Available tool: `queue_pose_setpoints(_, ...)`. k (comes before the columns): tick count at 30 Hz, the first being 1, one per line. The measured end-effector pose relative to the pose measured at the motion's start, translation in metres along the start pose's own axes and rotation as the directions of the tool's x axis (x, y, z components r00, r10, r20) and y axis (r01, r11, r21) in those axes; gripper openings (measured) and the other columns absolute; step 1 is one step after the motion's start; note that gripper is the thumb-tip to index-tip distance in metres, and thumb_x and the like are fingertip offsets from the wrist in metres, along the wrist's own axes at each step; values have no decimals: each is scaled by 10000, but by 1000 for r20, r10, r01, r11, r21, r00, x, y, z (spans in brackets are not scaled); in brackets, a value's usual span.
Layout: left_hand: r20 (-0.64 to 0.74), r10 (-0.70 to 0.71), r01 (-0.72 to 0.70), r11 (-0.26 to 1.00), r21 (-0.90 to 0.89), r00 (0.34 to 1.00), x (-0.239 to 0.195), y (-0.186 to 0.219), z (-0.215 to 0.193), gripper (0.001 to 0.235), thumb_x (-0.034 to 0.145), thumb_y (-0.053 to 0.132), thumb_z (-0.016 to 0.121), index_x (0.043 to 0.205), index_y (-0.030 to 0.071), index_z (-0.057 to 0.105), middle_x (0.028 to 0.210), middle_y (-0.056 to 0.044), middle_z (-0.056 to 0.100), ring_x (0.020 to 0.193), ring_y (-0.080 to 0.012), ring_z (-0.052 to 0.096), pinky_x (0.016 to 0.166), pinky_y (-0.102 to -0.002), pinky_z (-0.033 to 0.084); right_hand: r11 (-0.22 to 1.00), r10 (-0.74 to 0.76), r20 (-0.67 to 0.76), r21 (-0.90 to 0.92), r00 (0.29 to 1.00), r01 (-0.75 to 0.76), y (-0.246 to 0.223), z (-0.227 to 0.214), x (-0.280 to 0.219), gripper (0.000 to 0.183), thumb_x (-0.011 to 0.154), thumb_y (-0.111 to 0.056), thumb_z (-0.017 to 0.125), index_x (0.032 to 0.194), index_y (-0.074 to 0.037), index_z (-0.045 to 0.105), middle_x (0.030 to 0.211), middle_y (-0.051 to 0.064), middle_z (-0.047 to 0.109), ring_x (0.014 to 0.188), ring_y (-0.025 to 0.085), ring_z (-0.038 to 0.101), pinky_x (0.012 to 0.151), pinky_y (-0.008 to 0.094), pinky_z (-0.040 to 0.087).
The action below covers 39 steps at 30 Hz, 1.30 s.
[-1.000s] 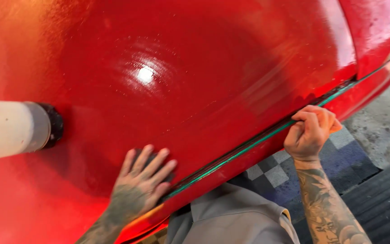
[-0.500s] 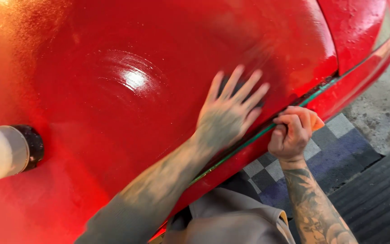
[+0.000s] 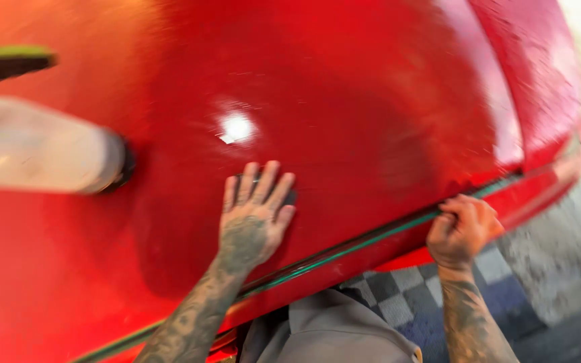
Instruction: Wet sanding the roof of a red car during a detailing process.
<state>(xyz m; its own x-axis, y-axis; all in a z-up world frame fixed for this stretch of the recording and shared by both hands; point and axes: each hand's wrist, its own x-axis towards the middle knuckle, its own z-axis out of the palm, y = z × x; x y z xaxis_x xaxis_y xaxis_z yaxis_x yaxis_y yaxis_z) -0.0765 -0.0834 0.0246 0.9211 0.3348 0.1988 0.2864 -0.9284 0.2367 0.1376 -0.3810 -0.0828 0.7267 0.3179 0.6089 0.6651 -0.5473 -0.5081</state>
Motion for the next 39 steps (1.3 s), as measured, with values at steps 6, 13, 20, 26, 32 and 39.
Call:
queue_pose_setpoints(6,-46,-347,251,757,-603,937,-88,-82,-52,701,1000,235,629,1606,66,319,1694,-196,254,1572,-384,208,1241,-504,209,991,100,43,-98,994,-96,34,14,-14,129,909,-55,564,881,-145,652,1022,48,663,1069,275,559,1090,408,393)
queue_pose_setpoints(13,11,-366,345,866,-363,931,-100,-74,-78,869,795,321,811,1529,98,404,1568,-112,442,1465,-288,391,1208,-445,300,944,-315,394,219,863,245,-233,25,45,105,820,-104,678,907,-136,725,1039,38,723,1081,269,648,1047,429,397)
queue_pose_setpoints(20,48,-181,187,954,-232,982,-99,-91,-57,783,717,302,859,1403,103,537,1528,-103,481,1422,-308,409,1141,-469,321,783,-617,596,400,515,475,-304,58,31,639,780,-297,748,1372,-115,592,1429,77,557,1361,277,454,1084,481,278)
queue_pose_setpoints(26,-93,-91,53,936,-349,991,-116,-116,-42,495,749,209,835,1207,99,685,1429,-71,608,1367,-268,536,1109,-431,424,833,-549,645,369,532,412,-290,57,36,556,755,-363,785,1253,-146,665,1297,72,578,1282,265,486,1081,467,275)
queue_pose_setpoints(32,-129,-74,23,934,-357,989,-119,-115,-47,354,785,190,818,1115,117,715,1316,-49,689,1291,-254,602,1050,-423,467,805,-592,581,392,558,445,-276,59,36,347,763,-414,799,937,-123,726,1234,60,597,1279,274,496,1093,474,275)
queue_pose_setpoints(39,-118,-204,151,924,-353,972,-119,-104,-65,407,808,123,769,1208,138,697,1142,-55,743,1108,-255,686,972,-414,523,778,-621,568,365,540,511,-304,62,32,559,750,-409,792,1199,-98,673,1347,58,585,1359,263,487,1135,490,253)
